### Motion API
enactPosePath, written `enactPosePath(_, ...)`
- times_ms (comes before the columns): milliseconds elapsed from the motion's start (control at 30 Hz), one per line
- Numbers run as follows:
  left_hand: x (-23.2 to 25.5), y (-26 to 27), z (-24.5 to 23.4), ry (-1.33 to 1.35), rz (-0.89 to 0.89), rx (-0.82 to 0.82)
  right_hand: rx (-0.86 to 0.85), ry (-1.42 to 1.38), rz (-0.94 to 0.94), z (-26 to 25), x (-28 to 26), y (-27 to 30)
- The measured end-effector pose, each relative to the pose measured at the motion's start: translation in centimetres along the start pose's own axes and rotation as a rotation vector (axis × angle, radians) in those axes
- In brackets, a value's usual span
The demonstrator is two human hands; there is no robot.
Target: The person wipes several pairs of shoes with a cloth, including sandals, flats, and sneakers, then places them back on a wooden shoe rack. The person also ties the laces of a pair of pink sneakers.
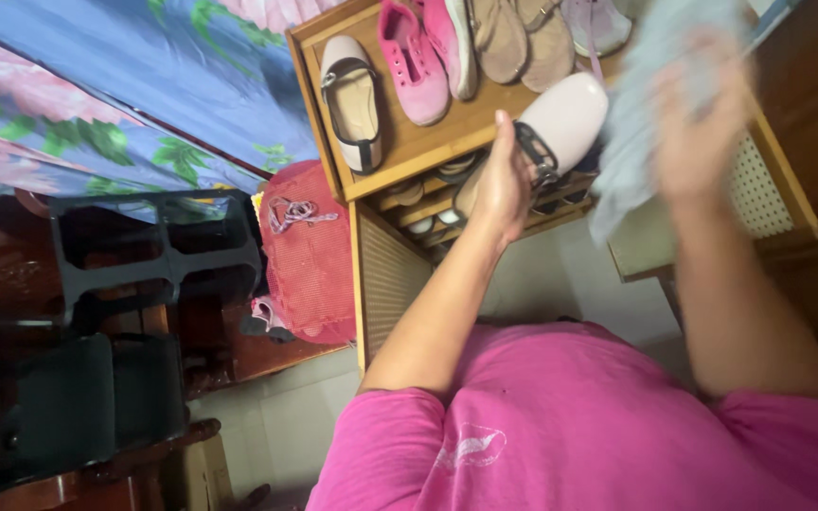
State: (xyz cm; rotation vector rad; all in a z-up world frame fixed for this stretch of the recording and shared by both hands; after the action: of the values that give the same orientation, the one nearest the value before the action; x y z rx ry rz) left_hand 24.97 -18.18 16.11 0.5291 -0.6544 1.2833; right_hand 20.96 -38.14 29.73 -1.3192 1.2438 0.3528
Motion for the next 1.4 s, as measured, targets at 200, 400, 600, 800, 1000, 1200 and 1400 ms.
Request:
enactPosePath(200, 1.3, 1.4, 2.1, -1.041, 0.153, 0.124, -0.128, 0.163, 0.108, 3.6, 0.2, 3.5)
enactPosePath(400, 2.6, 5.9, 1.1, -0.765, 0.065, -0.139, -0.094, -0.537, 0.536, -2.6, 9.4, 0.9)
enactPosePath(600, 1.6, 10.4, -6.0, -0.238, 0.058, 0.222, -0.202, -0.532, 0.352, -5.5, 5.6, 2.4)
enactPosePath(800, 0.4, 11.2, -8.0, -0.298, 0.113, 0.289, -0.469, -0.228, 0.117, 0.9, -0.7, 8.6)
enactPosePath(1000, 0.5, 13.3, -1.5, -0.617, 0.353, -0.217, -0.700, -0.271, 0.236, 10.5, 4.2, 11.0)
enactPosePath(1200, -0.5, 15.4, -2.1, -0.704, 0.191, -0.296, -0.533, 0.037, 0.482, 13.1, 18.7, 8.8)
enactPosePath(1400, 1.5, 16.3, -5.9, -0.082, 0.068, 0.009, -0.329, -0.524, 1.033, 9.2, 26.1, 7.6)
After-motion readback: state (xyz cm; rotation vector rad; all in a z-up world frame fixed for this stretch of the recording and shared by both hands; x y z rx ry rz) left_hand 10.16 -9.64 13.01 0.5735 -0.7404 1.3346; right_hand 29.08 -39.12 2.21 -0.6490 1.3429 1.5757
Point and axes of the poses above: each hand's wrist, its own y-axis away from the middle knuckle, its own z-axis out of the palm, x = y × z, the point moved 8 cm from there along -y, towards the middle knuckle, and after that the axes turned 13 degrees about z, right-handed, at the moved point
